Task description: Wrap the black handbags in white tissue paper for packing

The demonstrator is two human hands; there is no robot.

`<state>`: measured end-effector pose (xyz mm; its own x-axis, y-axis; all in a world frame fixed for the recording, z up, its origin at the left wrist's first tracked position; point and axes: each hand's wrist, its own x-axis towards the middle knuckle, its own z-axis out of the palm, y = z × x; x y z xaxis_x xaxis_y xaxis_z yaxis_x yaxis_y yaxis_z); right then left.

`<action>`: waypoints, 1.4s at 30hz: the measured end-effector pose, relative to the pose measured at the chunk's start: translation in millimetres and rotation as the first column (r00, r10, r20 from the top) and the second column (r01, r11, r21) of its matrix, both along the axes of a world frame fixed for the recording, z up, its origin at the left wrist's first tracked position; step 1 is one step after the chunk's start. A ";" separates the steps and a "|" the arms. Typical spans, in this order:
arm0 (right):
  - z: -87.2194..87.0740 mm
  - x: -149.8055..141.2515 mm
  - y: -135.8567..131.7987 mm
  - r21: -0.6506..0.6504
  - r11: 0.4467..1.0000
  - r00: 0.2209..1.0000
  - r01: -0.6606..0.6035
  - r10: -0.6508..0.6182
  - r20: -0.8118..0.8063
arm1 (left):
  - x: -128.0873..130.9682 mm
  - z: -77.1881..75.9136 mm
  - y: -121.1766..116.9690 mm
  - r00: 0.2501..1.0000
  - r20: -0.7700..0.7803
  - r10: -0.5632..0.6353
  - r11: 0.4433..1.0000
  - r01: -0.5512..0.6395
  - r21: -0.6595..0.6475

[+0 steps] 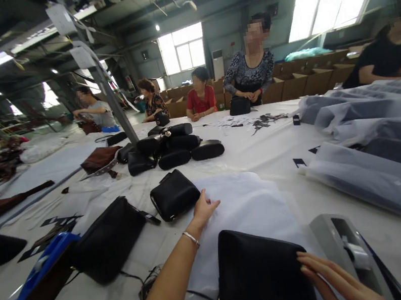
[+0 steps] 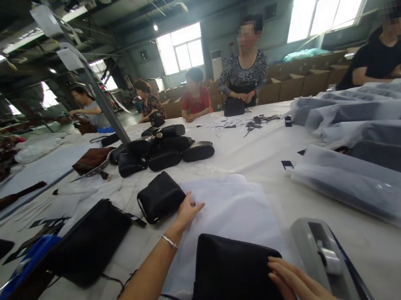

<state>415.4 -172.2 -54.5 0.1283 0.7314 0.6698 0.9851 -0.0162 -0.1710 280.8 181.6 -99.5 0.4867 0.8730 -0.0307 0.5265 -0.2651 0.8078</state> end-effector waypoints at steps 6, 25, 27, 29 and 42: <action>4.7 -1.2 15.6 -0.005 0.990 0.988 0.139 -0.139 -0.067 | 1.7 15.2 -6.9 0.962 0.267 -0.052 0.996 0.068 -0.053; 96.0 39.7 88.9 -0.257 0.952 0.950 -0.164 0.223 0.220 | -119.0 102.1 -100.1 0.827 0.326 -0.458 0.889 0.427 0.166; 88.6 27.5 77.0 -0.252 0.950 0.941 -0.184 0.244 0.234 | -128.4 98.9 -103.7 0.842 0.282 -0.460 0.887 0.420 0.192; 78.1 11.4 60.3 -0.236 0.958 0.942 -0.162 0.221 0.253 | -137.6 94.7 -106.2 0.852 0.239 -0.465 0.881 0.418 0.223; -2.2 -51.9 9.1 -0.046 0.993 0.973 -0.111 0.118 0.197 | -148.9 116.4 -173.4 0.811 -0.220 -0.542 0.542 0.537 0.646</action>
<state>363.5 -163.0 -56.7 -0.0906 0.7568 0.6473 0.9950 0.0958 0.0272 131.8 8.2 16.9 0.8709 0.2290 0.4349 0.0978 -0.9479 0.3032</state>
